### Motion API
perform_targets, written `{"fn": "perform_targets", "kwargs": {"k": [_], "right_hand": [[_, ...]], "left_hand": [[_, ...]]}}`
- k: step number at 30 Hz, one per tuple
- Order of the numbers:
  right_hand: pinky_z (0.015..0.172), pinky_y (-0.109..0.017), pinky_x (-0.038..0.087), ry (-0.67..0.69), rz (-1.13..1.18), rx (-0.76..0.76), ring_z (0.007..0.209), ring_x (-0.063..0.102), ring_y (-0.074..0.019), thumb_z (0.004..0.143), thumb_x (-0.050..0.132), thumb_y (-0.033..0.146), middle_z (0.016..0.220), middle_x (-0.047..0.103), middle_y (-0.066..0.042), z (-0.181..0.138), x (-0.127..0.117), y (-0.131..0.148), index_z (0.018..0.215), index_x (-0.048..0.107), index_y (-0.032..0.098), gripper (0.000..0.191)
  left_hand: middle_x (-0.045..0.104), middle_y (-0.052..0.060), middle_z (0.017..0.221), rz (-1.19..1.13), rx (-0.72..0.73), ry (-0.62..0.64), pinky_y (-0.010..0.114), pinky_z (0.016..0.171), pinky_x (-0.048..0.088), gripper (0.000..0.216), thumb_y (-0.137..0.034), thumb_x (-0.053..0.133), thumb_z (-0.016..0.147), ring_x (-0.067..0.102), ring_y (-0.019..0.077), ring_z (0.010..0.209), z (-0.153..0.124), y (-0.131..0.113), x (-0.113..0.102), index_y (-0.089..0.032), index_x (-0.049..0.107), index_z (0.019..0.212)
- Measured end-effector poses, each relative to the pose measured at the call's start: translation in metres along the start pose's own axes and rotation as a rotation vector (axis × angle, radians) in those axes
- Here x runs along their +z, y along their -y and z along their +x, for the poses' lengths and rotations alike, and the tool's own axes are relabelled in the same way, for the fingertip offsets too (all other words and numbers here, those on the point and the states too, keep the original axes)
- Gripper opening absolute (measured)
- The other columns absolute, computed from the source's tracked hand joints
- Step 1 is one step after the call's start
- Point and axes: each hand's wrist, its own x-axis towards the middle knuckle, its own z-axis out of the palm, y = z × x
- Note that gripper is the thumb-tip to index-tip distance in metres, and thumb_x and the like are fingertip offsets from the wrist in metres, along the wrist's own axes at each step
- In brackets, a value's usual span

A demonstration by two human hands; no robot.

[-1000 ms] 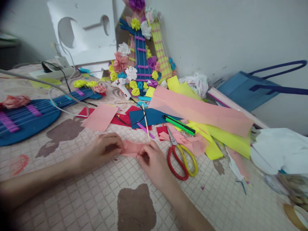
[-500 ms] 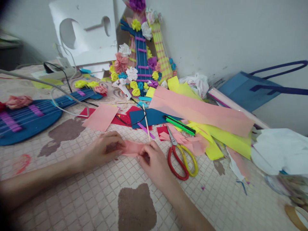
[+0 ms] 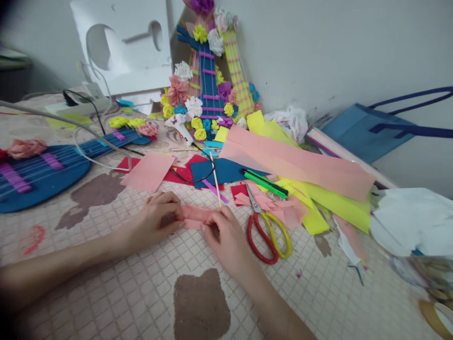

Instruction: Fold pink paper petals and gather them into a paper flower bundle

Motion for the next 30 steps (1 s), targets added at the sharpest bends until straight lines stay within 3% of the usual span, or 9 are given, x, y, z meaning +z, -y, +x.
{"fn": "perform_targets", "kwargs": {"k": [24,30], "right_hand": [[0.066,-0.030,0.042,-0.071,-0.138,0.003,0.072,0.051,-0.0162,0.080,0.052,0.013,0.078,0.047,-0.001,0.001,0.012,-0.005,0.069,0.047,0.020,0.014],[0.067,-0.030,0.046,-0.089,-0.028,0.044,0.075,0.054,-0.0155,0.079,0.052,0.010,0.087,0.048,-0.002,0.001,0.011,-0.004,0.081,0.049,0.021,0.011]], "left_hand": [[0.058,0.001,0.085,0.099,-0.059,-0.009,0.035,0.077,0.032,0.005,-0.017,0.058,0.073,0.050,0.0196,0.086,0.003,-0.002,0.005,-0.018,0.058,0.068],[0.059,0.001,0.092,0.001,-0.127,-0.009,0.036,0.081,0.031,0.012,-0.013,0.058,0.072,0.051,0.0208,0.094,0.003,-0.005,0.004,-0.020,0.060,0.082]]}}
